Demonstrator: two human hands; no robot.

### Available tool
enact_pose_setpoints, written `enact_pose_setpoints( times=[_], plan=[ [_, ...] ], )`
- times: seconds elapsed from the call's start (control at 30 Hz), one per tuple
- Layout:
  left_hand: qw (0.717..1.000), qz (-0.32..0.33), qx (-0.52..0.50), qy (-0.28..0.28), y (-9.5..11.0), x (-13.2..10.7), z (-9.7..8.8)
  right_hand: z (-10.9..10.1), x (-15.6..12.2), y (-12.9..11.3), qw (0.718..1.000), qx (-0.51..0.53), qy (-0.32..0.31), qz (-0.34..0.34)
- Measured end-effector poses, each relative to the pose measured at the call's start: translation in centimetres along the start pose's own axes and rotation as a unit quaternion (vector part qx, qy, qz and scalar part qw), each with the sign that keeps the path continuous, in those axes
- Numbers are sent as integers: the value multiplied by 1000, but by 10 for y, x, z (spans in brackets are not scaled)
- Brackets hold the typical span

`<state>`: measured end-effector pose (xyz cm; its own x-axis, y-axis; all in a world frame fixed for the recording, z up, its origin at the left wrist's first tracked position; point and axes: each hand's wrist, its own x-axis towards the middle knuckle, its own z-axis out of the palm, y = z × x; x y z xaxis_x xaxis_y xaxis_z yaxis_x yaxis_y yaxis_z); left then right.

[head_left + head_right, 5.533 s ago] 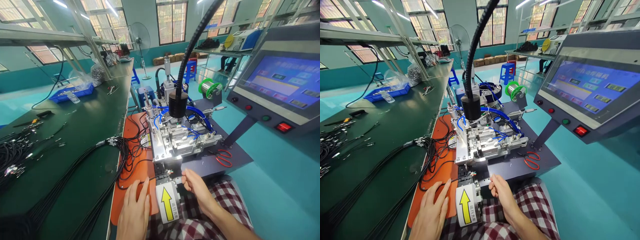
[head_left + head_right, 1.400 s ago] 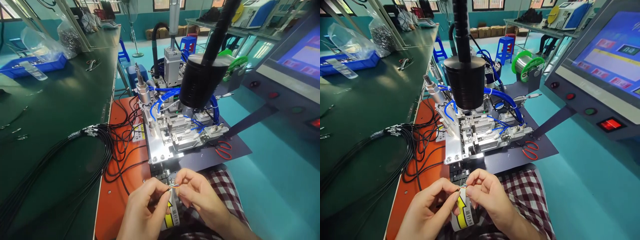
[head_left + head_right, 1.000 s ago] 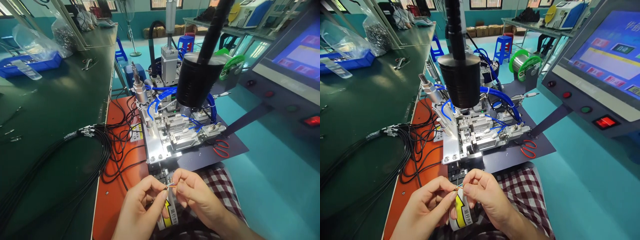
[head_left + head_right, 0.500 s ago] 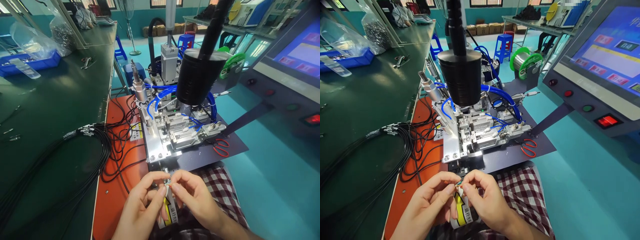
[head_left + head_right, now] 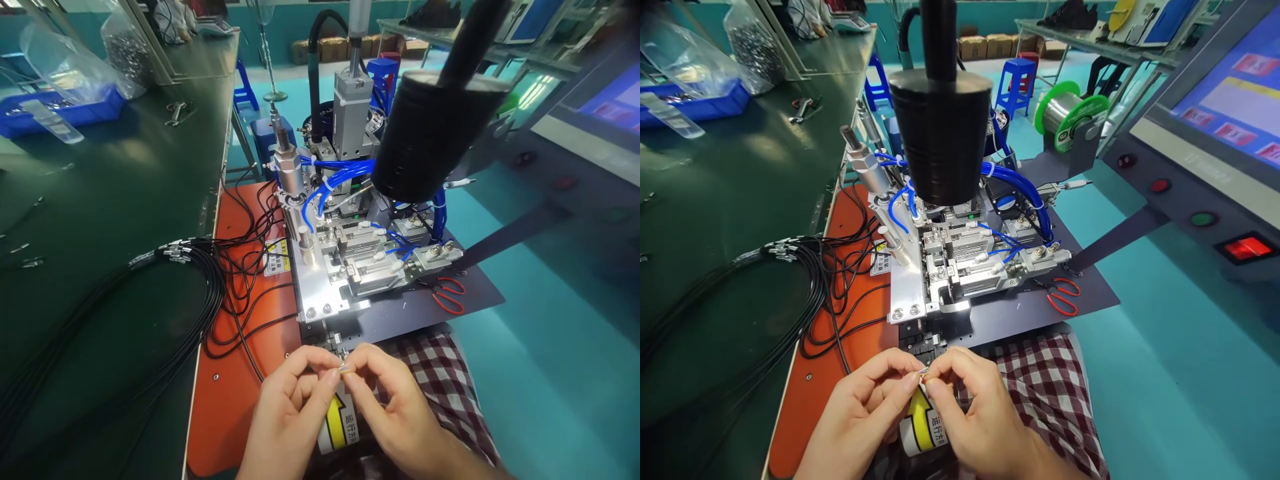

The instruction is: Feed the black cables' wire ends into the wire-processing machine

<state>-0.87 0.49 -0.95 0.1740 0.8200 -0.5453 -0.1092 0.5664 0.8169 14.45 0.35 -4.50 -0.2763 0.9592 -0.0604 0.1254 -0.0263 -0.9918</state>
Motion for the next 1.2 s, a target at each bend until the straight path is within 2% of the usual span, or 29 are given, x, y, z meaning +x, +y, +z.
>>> enact_pose_setpoints(
  times=[0.2,0.6,0.83,1.03,1.2],
  plan=[
    [999,21,36,7,2,0,1,-11,12,-10,983,144,-17,110],
    [998,28,53,11,1,3,-2,-11,15,0,962,223,-54,149],
    [995,28,91,-3,-1,2,-3,-16,21,-2,926,306,-97,199],
    [994,44,101,3,0,1,-3,-18,23,0,912,326,-119,218],
    [995,34,92,-11,1,0,-4,-20,25,-3,907,327,-120,236]
  ],
)
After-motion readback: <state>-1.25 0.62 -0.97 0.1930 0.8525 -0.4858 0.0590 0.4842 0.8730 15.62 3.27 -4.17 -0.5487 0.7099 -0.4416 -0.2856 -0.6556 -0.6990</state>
